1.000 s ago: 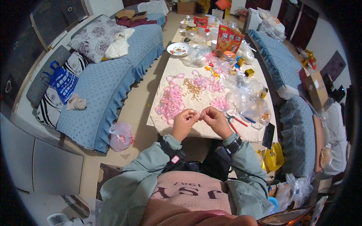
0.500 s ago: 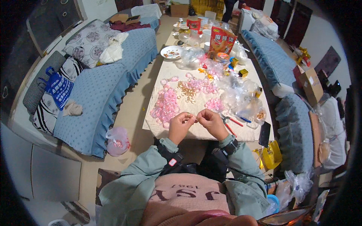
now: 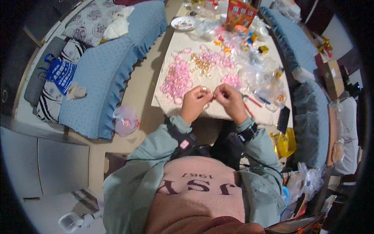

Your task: The person assembles pink beaded keychains at a table, using pliers to open and close small metal jump rings. They pick up beads and rings, link them into short chains, and place finished pieces on the table.

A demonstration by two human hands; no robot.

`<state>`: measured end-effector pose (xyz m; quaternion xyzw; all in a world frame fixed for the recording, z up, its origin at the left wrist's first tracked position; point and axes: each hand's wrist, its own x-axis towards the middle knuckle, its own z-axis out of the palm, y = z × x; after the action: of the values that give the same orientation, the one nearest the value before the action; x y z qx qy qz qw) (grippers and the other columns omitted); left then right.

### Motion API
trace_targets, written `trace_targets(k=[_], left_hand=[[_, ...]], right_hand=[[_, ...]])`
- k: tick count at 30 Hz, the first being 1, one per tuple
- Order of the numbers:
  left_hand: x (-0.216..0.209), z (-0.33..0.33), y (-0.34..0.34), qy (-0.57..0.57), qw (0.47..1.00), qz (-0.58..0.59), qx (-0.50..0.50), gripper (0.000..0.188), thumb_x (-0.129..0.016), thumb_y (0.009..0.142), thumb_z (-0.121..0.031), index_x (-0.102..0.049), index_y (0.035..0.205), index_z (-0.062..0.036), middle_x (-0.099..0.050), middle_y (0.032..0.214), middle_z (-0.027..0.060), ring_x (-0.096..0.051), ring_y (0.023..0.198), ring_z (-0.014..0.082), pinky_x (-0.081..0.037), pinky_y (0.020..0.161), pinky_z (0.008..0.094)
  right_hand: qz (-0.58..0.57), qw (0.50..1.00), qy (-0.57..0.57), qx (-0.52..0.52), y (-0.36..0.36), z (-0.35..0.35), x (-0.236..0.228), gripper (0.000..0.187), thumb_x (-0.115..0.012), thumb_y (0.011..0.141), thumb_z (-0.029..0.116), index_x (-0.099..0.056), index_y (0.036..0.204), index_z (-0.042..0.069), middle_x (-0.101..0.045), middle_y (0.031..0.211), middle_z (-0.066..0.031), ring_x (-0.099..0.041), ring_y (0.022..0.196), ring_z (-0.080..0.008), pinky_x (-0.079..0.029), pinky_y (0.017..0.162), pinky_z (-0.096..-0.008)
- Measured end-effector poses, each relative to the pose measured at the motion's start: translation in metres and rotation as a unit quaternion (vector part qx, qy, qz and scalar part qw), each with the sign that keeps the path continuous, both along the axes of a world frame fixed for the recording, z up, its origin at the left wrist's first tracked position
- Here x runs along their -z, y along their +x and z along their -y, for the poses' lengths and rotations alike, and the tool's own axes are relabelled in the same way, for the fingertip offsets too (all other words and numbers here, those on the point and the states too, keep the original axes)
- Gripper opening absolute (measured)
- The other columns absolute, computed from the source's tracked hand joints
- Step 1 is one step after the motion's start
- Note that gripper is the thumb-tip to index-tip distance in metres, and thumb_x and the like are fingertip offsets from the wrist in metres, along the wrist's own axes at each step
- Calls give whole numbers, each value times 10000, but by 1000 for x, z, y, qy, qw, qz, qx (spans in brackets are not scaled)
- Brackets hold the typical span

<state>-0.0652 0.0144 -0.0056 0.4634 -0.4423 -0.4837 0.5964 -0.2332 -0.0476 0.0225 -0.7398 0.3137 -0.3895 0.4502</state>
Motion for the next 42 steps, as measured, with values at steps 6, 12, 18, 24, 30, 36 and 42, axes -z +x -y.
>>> trace_targets(k=[6,12,18,24,30,36,42], left_hand=[[-8,0,-2,-41,997,21,-69,116,-688,953,-92,-659,987,15,-728,877,64,-676,791,98,-523,698,237],[-16,-2,-9,-79,970,172,-151,94,-730,893,-103,-699,890,-14,-737,851,71,-692,773,149,-526,702,291],[-18,1,-7,-167,913,316,-195,83,-762,828,-117,-714,851,-53,-690,782,88,-654,736,258,-497,690,381],[-19,1,-7,-208,886,363,-198,75,-761,829,-113,-703,841,-66,-669,755,73,-629,708,263,-473,697,397],[-16,1,-7,-203,887,365,-197,75,-764,830,-108,-708,852,-64,-675,758,74,-638,712,253,-482,691,384],[-9,1,-13,-68,969,176,-159,84,-769,832,-107,-717,869,-53,-688,778,89,-648,723,252,-500,684,371],[-11,2,-6,-167,909,338,-175,97,-775,834,-119,-718,876,-52,-687,777,89,-656,742,251,-500,688,369]], right_hand=[[51,990,132,-26,-11,0,-13,261,-624,1006,133,-702,1229,24,-682,920,-7,-580,773,-69,-499,705,-237],[110,971,203,-65,-14,-4,-20,279,-620,1014,147,-640,1261,16,-666,985,-25,-645,879,-103,-514,762,-255],[125,961,238,-72,-13,-2,-14,233,-649,1000,166,-633,1178,18,-659,961,-20,-642,866,-104,-510,754,-263],[114,965,227,-65,-14,0,-9,218,-670,984,154,-643,1150,15,-659,948,-10,-629,827,-93,-501,725,-250],[108,966,228,-54,-13,-1,-9,199,-678,976,149,-650,1121,16,-647,900,-3,-609,783,-80,-496,674,-244],[87,960,261,-47,-12,-1,-9,166,-668,969,167,-653,1070,35,-617,836,25,-513,664,-52,-413,586,-220],[65,947,311,-40,-15,3,-10,133,-656,959,193,-658,1030,80,-599,816,58,-434,634,-26,-326,559,-196]])
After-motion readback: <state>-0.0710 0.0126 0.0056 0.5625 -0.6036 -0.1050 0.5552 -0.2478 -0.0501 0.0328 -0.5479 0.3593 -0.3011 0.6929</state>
